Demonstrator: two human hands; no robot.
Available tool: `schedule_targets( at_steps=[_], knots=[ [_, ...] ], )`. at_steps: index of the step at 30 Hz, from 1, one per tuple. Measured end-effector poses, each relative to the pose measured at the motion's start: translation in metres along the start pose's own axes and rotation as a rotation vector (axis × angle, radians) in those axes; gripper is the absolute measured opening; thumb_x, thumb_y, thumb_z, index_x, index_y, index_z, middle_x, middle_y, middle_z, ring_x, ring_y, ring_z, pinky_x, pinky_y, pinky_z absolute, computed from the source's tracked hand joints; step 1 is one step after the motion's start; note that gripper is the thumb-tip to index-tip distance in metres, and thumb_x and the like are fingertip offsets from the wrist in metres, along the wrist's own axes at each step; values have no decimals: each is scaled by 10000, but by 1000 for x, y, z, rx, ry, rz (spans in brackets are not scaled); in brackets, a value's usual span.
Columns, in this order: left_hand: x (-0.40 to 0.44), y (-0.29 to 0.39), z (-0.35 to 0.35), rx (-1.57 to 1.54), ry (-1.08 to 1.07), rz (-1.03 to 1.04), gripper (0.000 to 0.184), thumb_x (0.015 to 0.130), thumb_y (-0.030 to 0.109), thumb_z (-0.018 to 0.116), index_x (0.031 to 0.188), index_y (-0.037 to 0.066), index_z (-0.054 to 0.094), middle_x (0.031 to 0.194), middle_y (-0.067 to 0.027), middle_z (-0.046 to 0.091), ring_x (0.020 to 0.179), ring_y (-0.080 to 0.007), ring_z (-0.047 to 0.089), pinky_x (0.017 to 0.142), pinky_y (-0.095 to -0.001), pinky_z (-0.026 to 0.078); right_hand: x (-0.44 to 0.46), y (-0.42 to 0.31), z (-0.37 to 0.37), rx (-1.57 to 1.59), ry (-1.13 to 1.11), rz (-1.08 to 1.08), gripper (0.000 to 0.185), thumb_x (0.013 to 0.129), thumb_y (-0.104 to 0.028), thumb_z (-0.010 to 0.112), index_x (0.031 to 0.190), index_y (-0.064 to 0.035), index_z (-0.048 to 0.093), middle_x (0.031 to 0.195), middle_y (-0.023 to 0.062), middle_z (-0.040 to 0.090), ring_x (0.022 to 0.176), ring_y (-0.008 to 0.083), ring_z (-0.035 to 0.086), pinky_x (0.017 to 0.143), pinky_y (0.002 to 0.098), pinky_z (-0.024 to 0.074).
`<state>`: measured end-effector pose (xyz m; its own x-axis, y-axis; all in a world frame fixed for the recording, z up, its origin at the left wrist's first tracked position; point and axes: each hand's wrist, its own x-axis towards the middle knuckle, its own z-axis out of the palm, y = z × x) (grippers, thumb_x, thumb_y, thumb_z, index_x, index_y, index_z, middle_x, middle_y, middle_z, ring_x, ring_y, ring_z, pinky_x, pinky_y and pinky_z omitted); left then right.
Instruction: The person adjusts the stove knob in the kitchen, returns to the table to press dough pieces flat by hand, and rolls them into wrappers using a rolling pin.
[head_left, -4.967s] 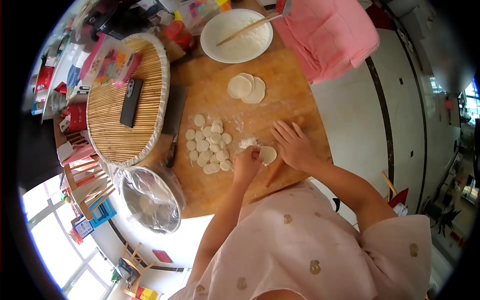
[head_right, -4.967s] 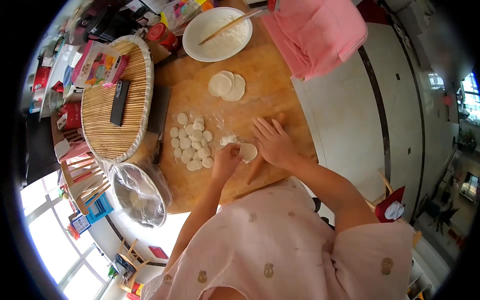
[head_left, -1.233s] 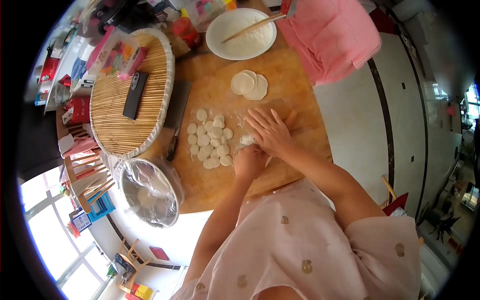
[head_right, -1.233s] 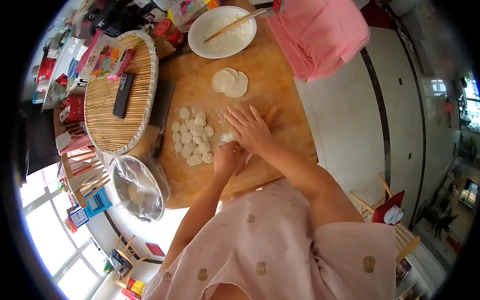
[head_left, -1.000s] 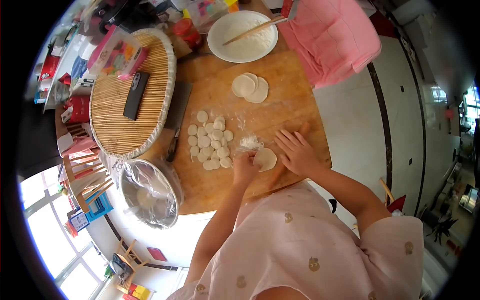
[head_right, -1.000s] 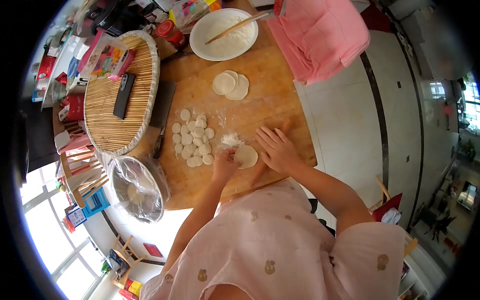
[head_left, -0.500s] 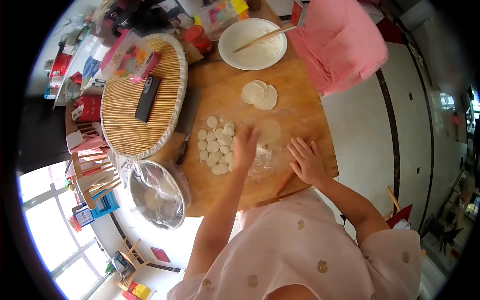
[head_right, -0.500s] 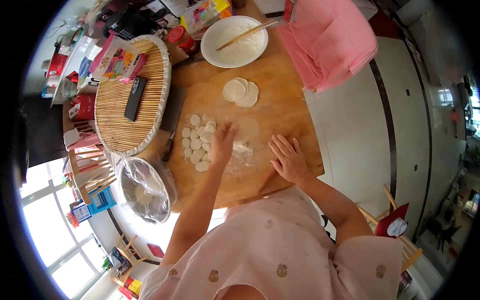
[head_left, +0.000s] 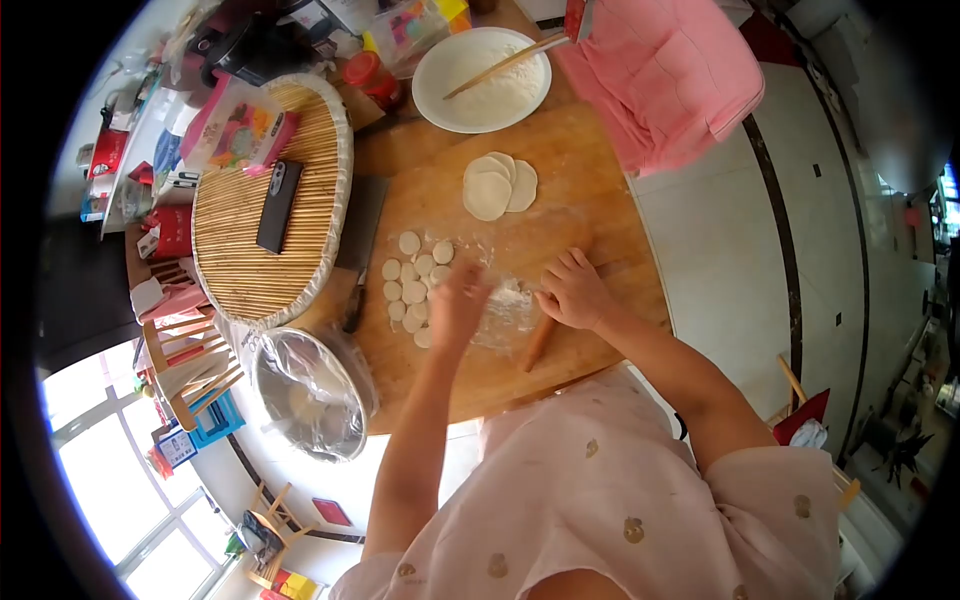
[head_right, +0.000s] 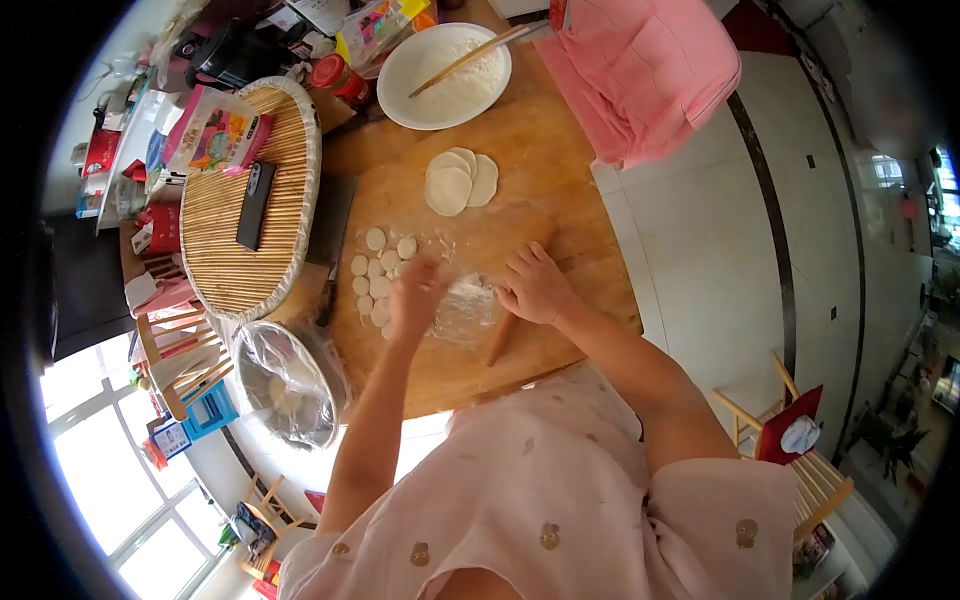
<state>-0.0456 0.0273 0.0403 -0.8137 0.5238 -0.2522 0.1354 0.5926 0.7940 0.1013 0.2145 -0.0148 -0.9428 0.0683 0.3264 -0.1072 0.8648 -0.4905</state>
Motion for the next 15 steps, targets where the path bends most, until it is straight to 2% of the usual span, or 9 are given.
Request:
schedule_targets(
  at_steps=[2, 5, 6, 8, 9, 11, 14, 15],
  knots=[
    [-16, -11, 24, -17, -291, -9, 242, 834, 94, 776, 1039, 16, 675, 875, -101, 738, 807, -195, 716, 713, -338, 569, 4, 0, 1, 20, -17, 34, 176, 773, -202, 702, 820, -56, 616, 911, 117, 548, 989, 324, 536, 984, 458, 402],
    [-38, -8, 52, -23, -170, -33, 242, 832, 87, 767, 1061, 49, 698, 877, -125, 745, 810, -257, 734, 713, -361, 577, -2, 2, -10, -46, -39, 93, 159, 769, -174, 689, 847, -56, 617, 979, 135, 561, 1002, 329, 530, 973, 466, 410],
    [-43, -6, 56, -44, -93, -22, 205, 846, 72, 740, 1046, 41, 705, 887, -128, 751, 829, -258, 739, 723, -361, 583, -2, 1, -9, -75, -64, 123, 176, 786, -177, 681, 900, -56, 623, 1039, 143, 569, 1040, 333, 528, 1000, 473, 404],
    [-43, -15, 61, -111, -79, -35, 188, 859, 75, 724, 1043, 39, 707, 916, -138, 752, 842, -289, 737, 732, -383, 580, 13, -10, -3, -126, -111, 179, 227, 821, -182, 665, 1006, -54, 636, 1160, 160, 586, 1115, 342, 525, 1054, 486, 392],
    [-42, -20, 64, -142, -68, -40, 180, 866, 76, 715, 1041, 38, 708, 930, -143, 752, 849, -305, 735, 736, -393, 579, 29, -14, 3, -140, -74, 174, 301, 836, -176, 655, 1106, -51, 609, 1245, 157, 562, 1176, 342, 509, 1087, 493, 372],
    [-38, -14, 62, 31, -50, -31, 156, 866, 59, 703, 1019, 31, 702, 934, -149, 736, 847, -341, 716, 737, -427, 566, 63, -22, 13, -164, -5, 170, 464, 866, -164, 635, 1308, -46, 556, 1416, 151, 515, 1298, 341, 477, 1153, 508, 332],
    [-40, 7, 56, 133, -69, -1, 111, 877, 70, 682, 981, 33, 686, 927, -158, 706, 842, -386, 681, 733, -469, 542, 69, -23, 19, -138, -2, 115, 533, 909, -205, 623, 1411, -57, 519, 1535, 135, 446, 1432, 297, 397, 1192, 531, 279],
    [-39, 11, 54, 137, -80, 15, 96, 883, 80, 674, 968, 35, 680, 922, -162, 694, 840, -400, 668, 731, -481, 533, 59, -21, 14, -150, -65, 129, 537, 917, -225, 617, 1420, -64, 519, 1549, 127, 439, 1447, 279, 385, 1198, 528, 273]
  ],
)
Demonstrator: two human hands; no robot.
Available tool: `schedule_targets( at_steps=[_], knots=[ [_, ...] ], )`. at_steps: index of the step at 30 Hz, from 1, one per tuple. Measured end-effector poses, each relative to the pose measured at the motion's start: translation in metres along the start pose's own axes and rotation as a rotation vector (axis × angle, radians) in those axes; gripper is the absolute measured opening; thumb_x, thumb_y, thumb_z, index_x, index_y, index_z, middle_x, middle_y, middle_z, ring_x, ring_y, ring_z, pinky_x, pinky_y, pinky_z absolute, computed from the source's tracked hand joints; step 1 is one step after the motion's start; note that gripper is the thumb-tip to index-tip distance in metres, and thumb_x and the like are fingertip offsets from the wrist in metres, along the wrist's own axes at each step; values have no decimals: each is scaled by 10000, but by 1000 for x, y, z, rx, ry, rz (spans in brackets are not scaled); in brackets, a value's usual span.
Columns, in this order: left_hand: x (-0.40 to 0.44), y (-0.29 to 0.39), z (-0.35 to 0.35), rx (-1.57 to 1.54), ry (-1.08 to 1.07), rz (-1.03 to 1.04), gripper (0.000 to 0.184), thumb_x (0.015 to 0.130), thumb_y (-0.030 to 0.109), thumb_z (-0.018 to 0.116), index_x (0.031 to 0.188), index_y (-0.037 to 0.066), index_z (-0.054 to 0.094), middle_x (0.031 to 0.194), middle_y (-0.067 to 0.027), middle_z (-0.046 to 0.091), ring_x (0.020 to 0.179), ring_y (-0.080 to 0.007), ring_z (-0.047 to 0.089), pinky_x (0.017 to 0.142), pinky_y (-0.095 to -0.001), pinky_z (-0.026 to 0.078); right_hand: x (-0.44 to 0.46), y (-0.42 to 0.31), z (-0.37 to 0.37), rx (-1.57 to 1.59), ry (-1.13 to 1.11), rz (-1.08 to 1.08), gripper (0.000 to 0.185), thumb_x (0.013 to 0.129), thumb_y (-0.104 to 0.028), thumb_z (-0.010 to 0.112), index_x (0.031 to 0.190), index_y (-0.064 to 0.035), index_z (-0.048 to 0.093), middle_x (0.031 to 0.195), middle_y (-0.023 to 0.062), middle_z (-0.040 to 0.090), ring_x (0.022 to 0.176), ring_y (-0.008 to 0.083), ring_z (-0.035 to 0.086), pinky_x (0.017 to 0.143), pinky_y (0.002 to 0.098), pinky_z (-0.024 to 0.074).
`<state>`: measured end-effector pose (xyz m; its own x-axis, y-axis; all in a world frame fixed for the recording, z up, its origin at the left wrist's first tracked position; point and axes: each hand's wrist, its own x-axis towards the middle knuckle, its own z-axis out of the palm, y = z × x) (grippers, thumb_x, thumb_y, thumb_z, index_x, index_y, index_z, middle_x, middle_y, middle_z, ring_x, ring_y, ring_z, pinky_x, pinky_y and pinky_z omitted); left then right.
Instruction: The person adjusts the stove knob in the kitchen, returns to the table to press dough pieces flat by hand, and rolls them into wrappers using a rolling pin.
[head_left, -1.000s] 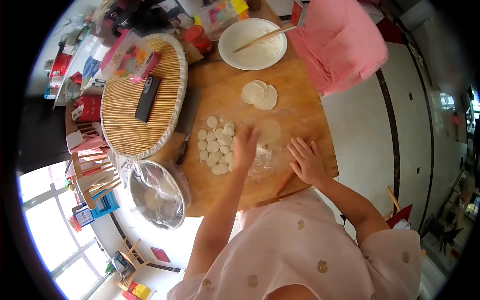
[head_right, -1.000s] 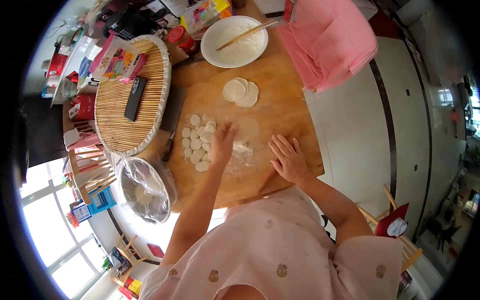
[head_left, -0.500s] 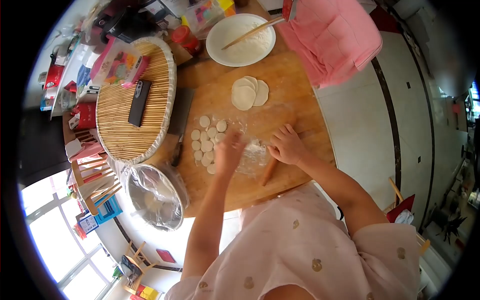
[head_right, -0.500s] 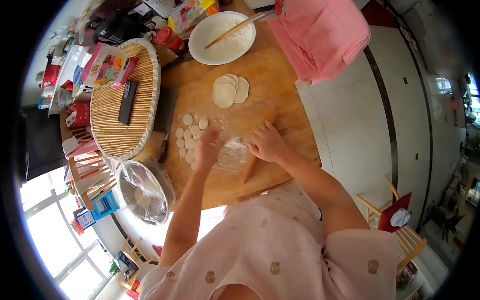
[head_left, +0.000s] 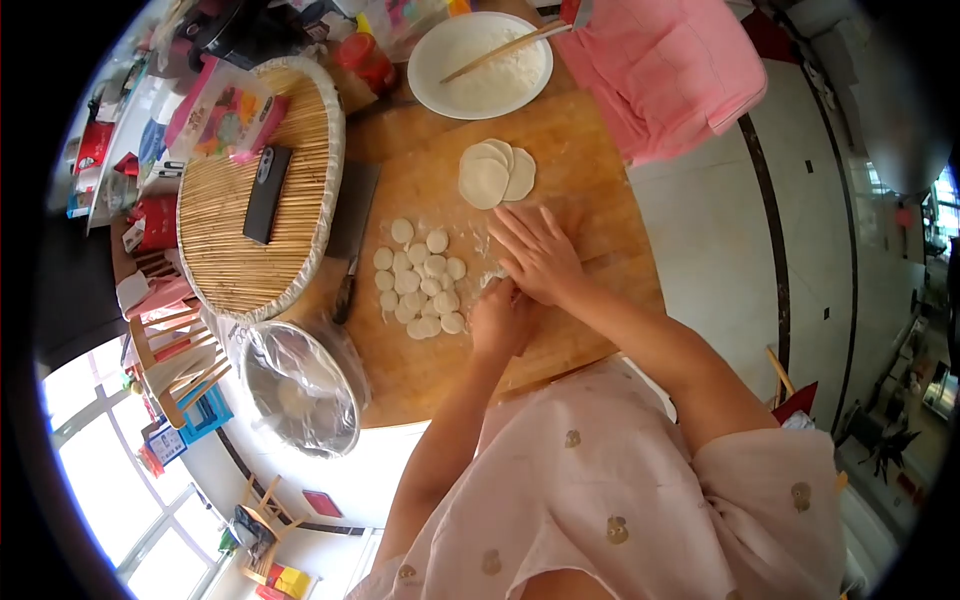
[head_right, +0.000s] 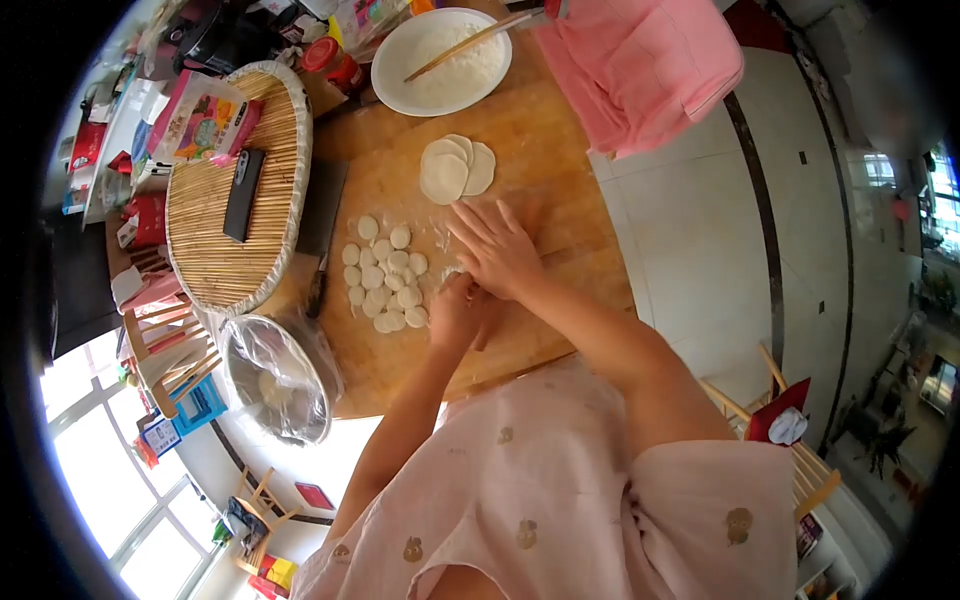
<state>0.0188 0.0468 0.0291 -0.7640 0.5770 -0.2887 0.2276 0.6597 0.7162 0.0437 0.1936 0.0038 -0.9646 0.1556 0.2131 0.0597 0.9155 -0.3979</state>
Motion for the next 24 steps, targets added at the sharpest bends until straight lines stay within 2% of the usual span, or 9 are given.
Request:
schedule_targets(
  at_steps=[3, 5, 9, 11, 15, 17, 18, 21, 24],
  knots=[
    [-9, -20, 15, 27, 68, 115, 107, 903, 141, 651, 938, 39, 656, 907, -163, 672, 833, -398, 657, 723, -490, 525, -44, 18, -24, -78, -163, 10, 548, 932, -272, 605, 1439, -81, 522, 1574, 110, 428, 1481, 243, 359, 1211, 520, 253],
    [-9, -24, 17, -40, 57, 28, 123, 897, 156, 663, 935, 40, 648, 914, -163, 674, 832, -401, 659, 727, -490, 532, -51, 18, -33, -160, -217, 18, 553, 931, -285, 609, 1441, -87, 524, 1569, 108, 436, 1489, 240, 351, 1218, 518, 242],
    [-3, -15, 14, 71, 31, -78, 122, 851, 105, 711, 912, 35, 631, 909, -162, 672, 829, -400, 666, 722, -488, 540, 6, -2, 5, 0, -8, 17, 554, 949, -262, 590, 1473, -101, 509, 1585, 120, 423, 1474, 263, 380, 1209, 546, 245],
    [0, -19, 12, 147, 40, -34, 166, 838, 146, 740, 910, 34, 641, 875, -173, 689, 792, -369, 682, 704, -477, 542, 19, -7, 15, -1, 42, 15, 538, 952, -266, 584, 1460, -98, 527, 1584, 123, 425, 1474, 263, 382, 1203, 552, 249],
    [-5, -28, 6, 131, 34, 72, 214, 850, 210, 733, 897, 18, 651, 880, -178, 716, 786, -353, 704, 704, -472, 552, -41, 16, -19, -38, -125, 2, 514, 964, -260, 565, 1447, -88, 537, 1583, 121, 426, 1477, 262, 375, 1196, 554, 256],
    [-10, -26, 6, -29, 29, -56, 209, 871, 230, 711, 906, 31, 656, 868, -169, 705, 799, -378, 692, 709, -487, 545, -68, 26, -32, -115, -194, 22, 513, 963, -255, 567, 1445, -83, 535, 1578, 121, 431, 1479, 260, 370, 1194, 552, 258],
    [-13, -26, 5, -103, 20, -121, 209, 882, 240, 700, 911, 37, 659, 862, -165, 699, 805, -390, 686, 711, -495, 542, -65, 24, -26, -116, -192, 14, 517, 963, -256, 569, 1448, -84, 530, 1576, 120, 433, 1482, 259, 366, 1194, 551, 259],
    [-10, -26, 9, -78, 48, -114, 221, 879, 246, 710, 872, 28, 676, 830, -173, 694, 779, -408, 676, 719, -490, 544, -10, 8, -9, -97, -115, 16, 524, 963, -261, 573, 1453, -81, 523, 1572, 110, 438, 1484, 244, 361, 1196, 543, 260],
    [3, -8, -1, 235, -34, -133, 236, 883, 253, 710, 851, 19, 697, 844, -186, 701, 775, -411, 675, 715, -488, 547, 19, -11, 8, -17, 20, 30, 524, 963, -259, 576, 1449, -67, 527, 1570, 98, 442, 1477, 222, 368, 1201, 530, 261]
  ],
)
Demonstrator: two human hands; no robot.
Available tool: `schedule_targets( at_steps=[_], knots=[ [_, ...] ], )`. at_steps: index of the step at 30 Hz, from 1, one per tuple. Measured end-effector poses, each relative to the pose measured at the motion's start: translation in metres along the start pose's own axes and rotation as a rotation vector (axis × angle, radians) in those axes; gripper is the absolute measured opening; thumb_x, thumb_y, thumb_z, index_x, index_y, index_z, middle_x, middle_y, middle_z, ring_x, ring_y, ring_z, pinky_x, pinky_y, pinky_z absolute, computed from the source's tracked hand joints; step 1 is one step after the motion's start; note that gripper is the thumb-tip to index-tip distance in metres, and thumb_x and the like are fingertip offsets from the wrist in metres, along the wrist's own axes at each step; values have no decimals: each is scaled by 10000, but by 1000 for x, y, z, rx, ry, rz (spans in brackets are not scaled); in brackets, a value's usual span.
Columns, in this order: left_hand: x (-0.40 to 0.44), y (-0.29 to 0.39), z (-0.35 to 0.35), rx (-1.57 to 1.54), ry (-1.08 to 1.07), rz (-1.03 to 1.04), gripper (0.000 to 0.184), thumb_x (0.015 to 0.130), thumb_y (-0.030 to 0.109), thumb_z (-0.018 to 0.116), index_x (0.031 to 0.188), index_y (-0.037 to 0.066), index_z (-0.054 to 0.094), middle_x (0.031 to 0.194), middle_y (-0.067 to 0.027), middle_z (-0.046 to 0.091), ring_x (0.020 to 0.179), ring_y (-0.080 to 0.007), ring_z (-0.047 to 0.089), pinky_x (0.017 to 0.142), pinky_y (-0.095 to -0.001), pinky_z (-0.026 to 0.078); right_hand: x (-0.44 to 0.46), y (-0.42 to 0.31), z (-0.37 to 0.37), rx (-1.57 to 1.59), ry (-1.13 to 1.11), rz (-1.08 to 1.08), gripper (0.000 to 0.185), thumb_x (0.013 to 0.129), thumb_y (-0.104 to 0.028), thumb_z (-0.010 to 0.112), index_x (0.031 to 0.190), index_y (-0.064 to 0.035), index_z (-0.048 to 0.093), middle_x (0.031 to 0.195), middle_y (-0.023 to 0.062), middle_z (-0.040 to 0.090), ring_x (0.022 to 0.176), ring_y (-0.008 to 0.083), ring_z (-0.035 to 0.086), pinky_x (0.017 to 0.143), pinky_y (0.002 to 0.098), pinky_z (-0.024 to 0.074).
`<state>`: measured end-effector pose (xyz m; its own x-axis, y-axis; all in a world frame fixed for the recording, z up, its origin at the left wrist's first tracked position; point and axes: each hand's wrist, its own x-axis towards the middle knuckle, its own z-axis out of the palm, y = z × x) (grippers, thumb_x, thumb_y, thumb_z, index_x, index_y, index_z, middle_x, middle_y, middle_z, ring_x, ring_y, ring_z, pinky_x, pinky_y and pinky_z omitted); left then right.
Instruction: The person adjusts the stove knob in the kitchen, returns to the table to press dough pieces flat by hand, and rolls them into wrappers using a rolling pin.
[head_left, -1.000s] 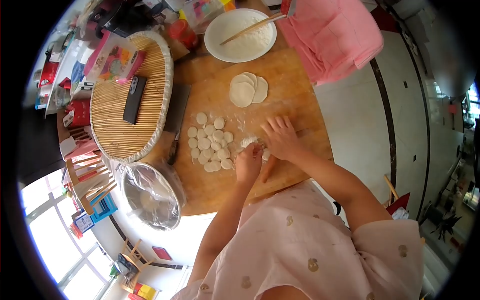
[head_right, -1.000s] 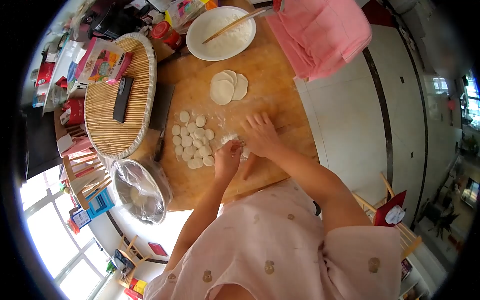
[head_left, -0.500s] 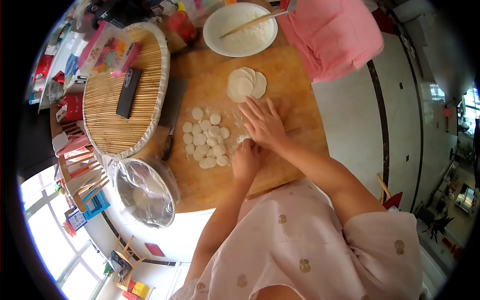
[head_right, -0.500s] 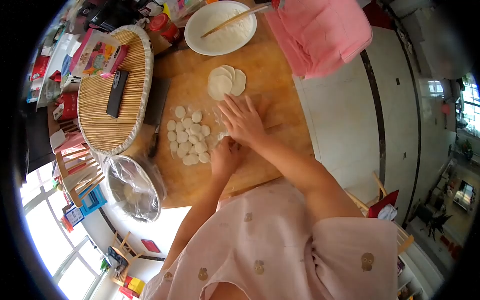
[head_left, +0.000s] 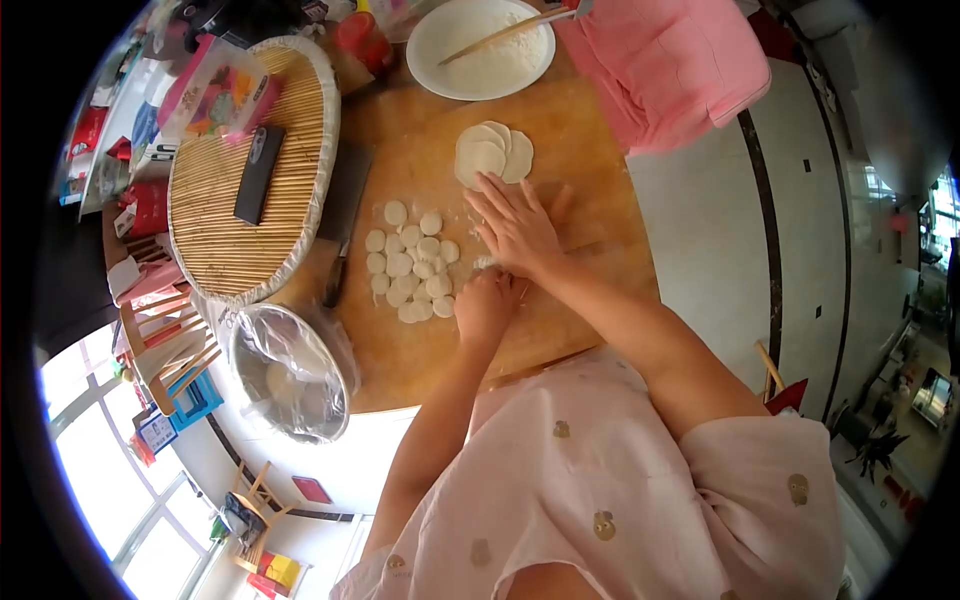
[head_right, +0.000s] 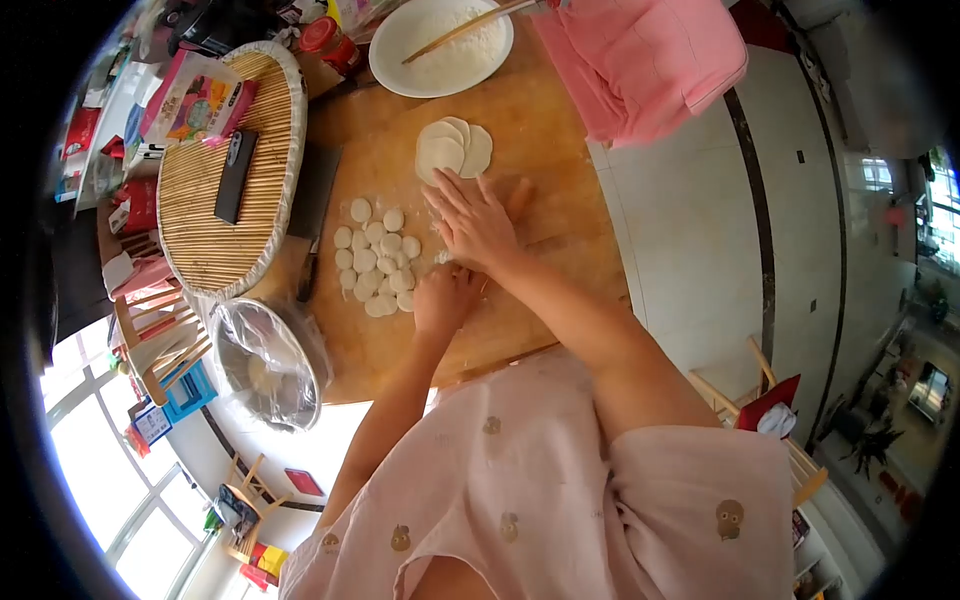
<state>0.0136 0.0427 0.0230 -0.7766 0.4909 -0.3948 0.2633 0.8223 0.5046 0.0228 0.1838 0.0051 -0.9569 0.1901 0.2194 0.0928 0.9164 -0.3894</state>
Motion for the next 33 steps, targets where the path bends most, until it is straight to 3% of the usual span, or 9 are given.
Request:
schedule_targets(
  at_steps=[4, 7, 13, 15, 19, 22, 25, 28, 33],
  knots=[
    [2, -26, 13, -184, 69, 121, 241, 874, 257, 729, 854, 17, 714, 832, -188, 699, 760, -397, 685, 687, -488, 554, -45, 21, -16, -38, -105, -36, 534, 967, -252, 570, 1462, -62, 508, 1571, 106, 437, 1478, 221, 366, 1201, 528, 265],
    [-10, -20, 5, -527, 9, -7, 273, 914, 263, 680, 926, -2, 744, 837, -201, 725, 786, -363, 713, 743, -446, 563, -68, 29, -30, -127, -200, -16, 519, 986, -267, 546, 1461, -61, 509, 1576, 110, 430, 1483, 220, 359, 1203, 521, 263],
    [0, 11, -13, 77, -77, -17, 195, 914, 190, 656, 965, 17, 729, 870, -174, 733, 793, -366, 705, 737, -454, 558, 1, -3, 8, -26, -23, -16, 514, 986, -290, 556, 1455, -82, 519, 1590, 110, 418, 1484, 223, 361, 1207, 511, 257],
    [4, -2, -9, -9, -68, 15, 209, 918, 197, 643, 976, 17, 733, 878, -177, 734, 799, -366, 708, 738, -453, 559, 0, -2, 14, -75, 26, -43, 517, 992, -331, 550, 1445, -85, 533, 1583, 111, 427, 1485, 216, 357, 1208, 516, 255],
    [5, -35, 12, -390, -12, -59, 236, 917, 228, 646, 951, 18, 747, 897, -190, 734, 816, -386, 704, 744, -462, 560, -66, 24, -23, -101, -163, -54, 508, 994, -323, 539, 1442, -83, 535, 1562, 113, 454, 1479, 217, 366, 1208, 523, 251],
    [-7, -26, 11, -646, -151, -107, 237, 916, 233, 646, 940, 21, 752, 896, -196, 733, 822, -392, 701, 745, -463, 560, -74, 25, -29, -136, -187, -64, 498, 991, -291, 531, 1442, -80, 535, 1551, 113, 467, 1476, 224, 372, 1209, 525, 249],
    [-1, 1, -5, -164, -78, -64, 231, 912, 231, 658, 945, 19, 744, 871, -194, 732, 812, -378, 705, 734, -451, 560, -18, 4, -5, -18, -75, -55, 503, 984, -249, 521, 1453, -66, 522, 1556, 115, 460, 1479, 234, 370, 1210, 525, 248],
    [6, 4, -9, -6, -124, -62, 270, 930, 226, 631, 995, -17, 729, 864, -171, 744, 841, -337, 722, 744, -424, 565, -5, -2, 2, 42, 0, -43, 513, 975, -217, 521, 1462, -57, 511, 1556, 120, 458, 1480, 242, 367, 1208, 524, 252],
    [1, -29, 12, -478, 31, -49, 277, 881, 287, 702, 930, 16, 734, 857, -198, 726, 815, -375, 703, 718, -457, 555, -92, 33, -44, -65, -246, -53, 512, 964, -197, 541, 1467, -106, 517, 1539, 118, 478, 1471, 236, 377, 1202, 521, 263]
  ],
)
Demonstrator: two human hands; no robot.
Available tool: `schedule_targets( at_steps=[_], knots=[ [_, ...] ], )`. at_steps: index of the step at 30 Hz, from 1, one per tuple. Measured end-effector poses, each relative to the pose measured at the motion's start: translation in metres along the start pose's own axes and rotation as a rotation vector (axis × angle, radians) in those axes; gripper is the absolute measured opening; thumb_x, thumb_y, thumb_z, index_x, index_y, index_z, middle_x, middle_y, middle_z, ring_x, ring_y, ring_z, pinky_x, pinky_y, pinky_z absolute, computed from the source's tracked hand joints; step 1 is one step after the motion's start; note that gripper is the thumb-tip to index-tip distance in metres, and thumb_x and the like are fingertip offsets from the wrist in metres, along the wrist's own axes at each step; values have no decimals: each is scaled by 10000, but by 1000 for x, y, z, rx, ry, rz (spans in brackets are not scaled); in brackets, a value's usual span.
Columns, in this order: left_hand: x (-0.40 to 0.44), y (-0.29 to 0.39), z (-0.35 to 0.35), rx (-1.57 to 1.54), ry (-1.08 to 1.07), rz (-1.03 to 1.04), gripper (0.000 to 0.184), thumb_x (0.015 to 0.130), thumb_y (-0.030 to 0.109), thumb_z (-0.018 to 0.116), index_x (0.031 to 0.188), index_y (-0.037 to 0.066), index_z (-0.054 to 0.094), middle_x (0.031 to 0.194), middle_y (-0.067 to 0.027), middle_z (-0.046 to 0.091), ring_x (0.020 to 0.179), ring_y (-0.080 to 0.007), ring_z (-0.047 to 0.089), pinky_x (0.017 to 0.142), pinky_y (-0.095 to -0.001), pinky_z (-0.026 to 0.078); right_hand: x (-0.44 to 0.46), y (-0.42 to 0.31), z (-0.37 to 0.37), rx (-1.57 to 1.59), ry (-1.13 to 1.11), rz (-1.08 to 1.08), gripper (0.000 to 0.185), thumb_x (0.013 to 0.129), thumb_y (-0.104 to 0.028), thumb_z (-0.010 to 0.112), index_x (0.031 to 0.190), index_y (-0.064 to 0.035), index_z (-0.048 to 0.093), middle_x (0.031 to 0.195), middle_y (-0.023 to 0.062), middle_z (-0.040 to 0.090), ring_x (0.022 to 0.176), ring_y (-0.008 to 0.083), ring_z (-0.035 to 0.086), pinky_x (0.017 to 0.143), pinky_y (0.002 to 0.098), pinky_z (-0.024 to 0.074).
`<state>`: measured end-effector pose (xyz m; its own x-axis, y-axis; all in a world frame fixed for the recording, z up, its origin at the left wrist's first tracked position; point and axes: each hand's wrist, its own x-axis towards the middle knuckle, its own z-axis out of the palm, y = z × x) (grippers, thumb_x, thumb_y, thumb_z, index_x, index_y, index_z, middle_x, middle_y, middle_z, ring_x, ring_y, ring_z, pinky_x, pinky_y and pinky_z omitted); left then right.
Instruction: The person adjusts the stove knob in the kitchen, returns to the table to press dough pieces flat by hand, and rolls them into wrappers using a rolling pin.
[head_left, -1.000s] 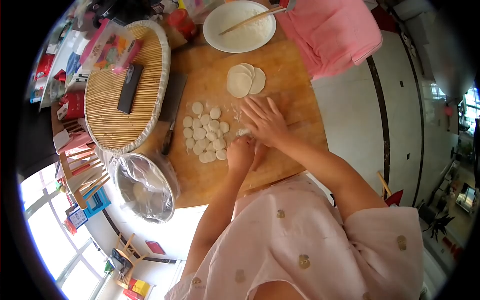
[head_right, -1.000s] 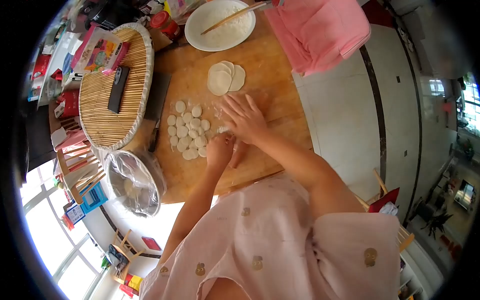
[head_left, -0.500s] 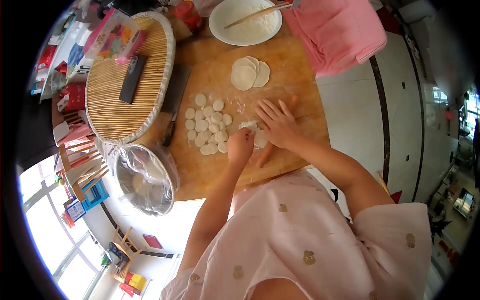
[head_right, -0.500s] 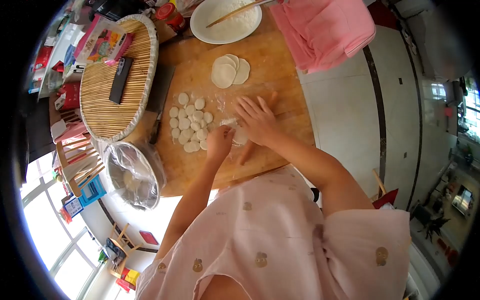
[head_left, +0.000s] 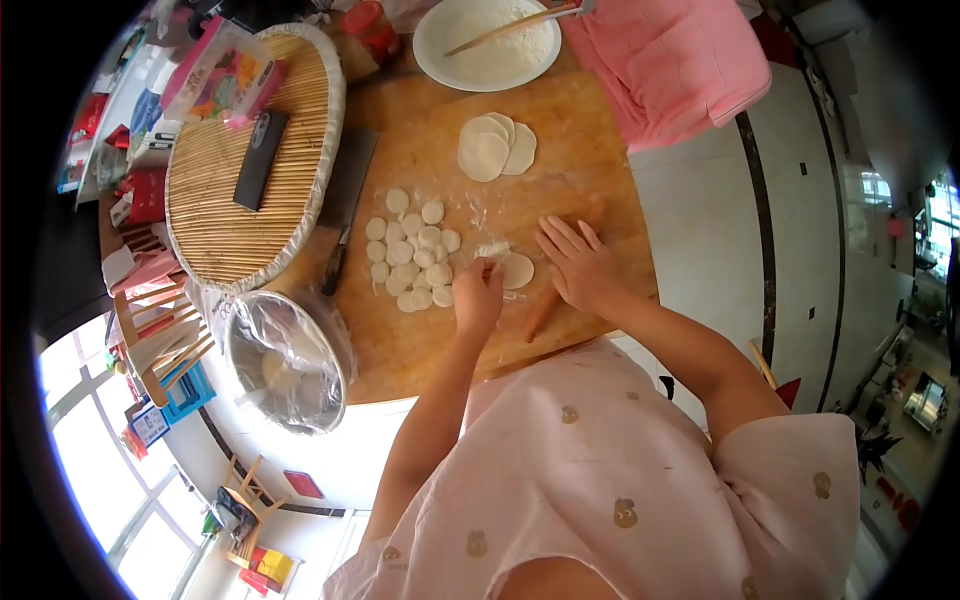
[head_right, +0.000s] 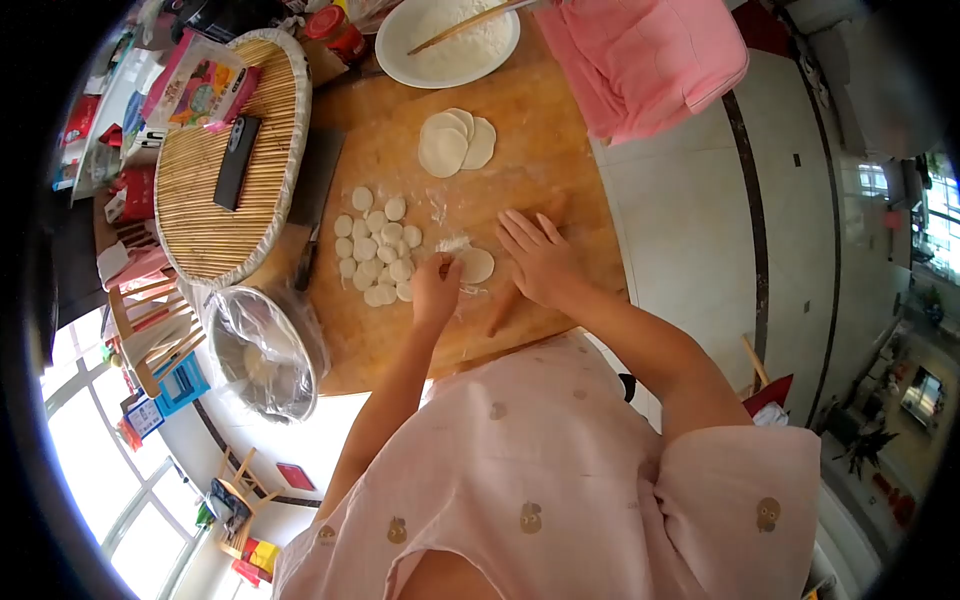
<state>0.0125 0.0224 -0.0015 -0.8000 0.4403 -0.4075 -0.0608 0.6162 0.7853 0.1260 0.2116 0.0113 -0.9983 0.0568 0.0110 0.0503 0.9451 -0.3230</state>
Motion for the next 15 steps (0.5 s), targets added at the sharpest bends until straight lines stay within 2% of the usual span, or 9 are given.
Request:
schedule_targets(
  at_steps=[1, 3, 4, 7, 9, 10, 13, 15],
  knots=[
    [-4, -2, 0, -118, -2, -44, 279, 880, 289, 703, 930, 17, 734, 857, -199, 725, 817, -376, 703, 715, -458, 554, 4, -1, 0, -35, 4, -9, 505, 966, -200, 541, 1462, -105, 523, 1540, 116, 479, 1470, 235, 377, 1202, 519, 266],
    [-7, 2, 1, 79, -40, -17, 266, 888, 273, 706, 930, 11, 731, 853, -198, 724, 808, -370, 704, 710, -458, 553, 27, -10, 0, -102, 15, -15, 491, 971, -206, 543, 1450, -101, 535, 1541, 112, 479, 1469, 233, 377, 1201, 516, 271],
    [-7, 7, 1, 177, -53, -1, 260, 892, 264, 708, 930, 8, 729, 852, -198, 724, 803, -367, 704, 707, -458, 553, 49, -16, 2, -48, 89, -7, 480, 974, -207, 540, 1440, -87, 541, 1541, 113, 479, 1469, 233, 377, 1200, 513, 275],
    [4, 48, -9, 499, -149, -110, 204, 892, 195, 711, 932, -5, 723, 848, -188, 726, 793, -356, 704, 706, -460, 552, 94, -36, 15, 78, 248, 25, 457, 984, -211, 537, 1411, -50, 558, 1541, 115, 479, 1469, 229, 377, 1195, 504, 285],
    [9, 25, -8, 424, -102, -11, 224, 892, 215, 715, 934, -4, 728, 843, -184, 728, 797, -354, 708, 706, -461, 553, 103, -38, 16, 80, 292, 32, 451, 987, -217, 540, 1397, -32, 563, 1540, 121, 478, 1470, 226, 376, 1192, 501, 287],
    [12, 14, -8, 384, -78, 39, 234, 892, 226, 716, 936, -4, 730, 840, -183, 730, 799, -352, 710, 705, -461, 554, 91, -33, 17, 56, 239, 20, 459, 986, -226, 545, 1403, -34, 558, 1541, 118, 477, 1470, 223, 376, 1193, 503, 283],
    [5, -2, -10, 78, 14, 21, 282, 894, 283, 697, 946, 10, 745, 838, -183, 734, 819, -356, 718, 708, -464, 559, 21, -9, 11, 3, 98, 3, 480, 984, -244, 556, 1417, -38, 546, 1546, 109, 472, 1471, 216, 373, 1198, 506, 272],
    [-2, -9, -2, -123, -66, -78, 304, 896, 309, 687, 953, 17, 751, 840, -181, 735, 828, -355, 719, 715, -461, 560, -9, -1, 3, 6, 32, 21, 486, 982, -244, 557, 1422, -37, 541, 1549, 103, 469, 1472, 217, 371, 1202, 507, 264]
  ],
)
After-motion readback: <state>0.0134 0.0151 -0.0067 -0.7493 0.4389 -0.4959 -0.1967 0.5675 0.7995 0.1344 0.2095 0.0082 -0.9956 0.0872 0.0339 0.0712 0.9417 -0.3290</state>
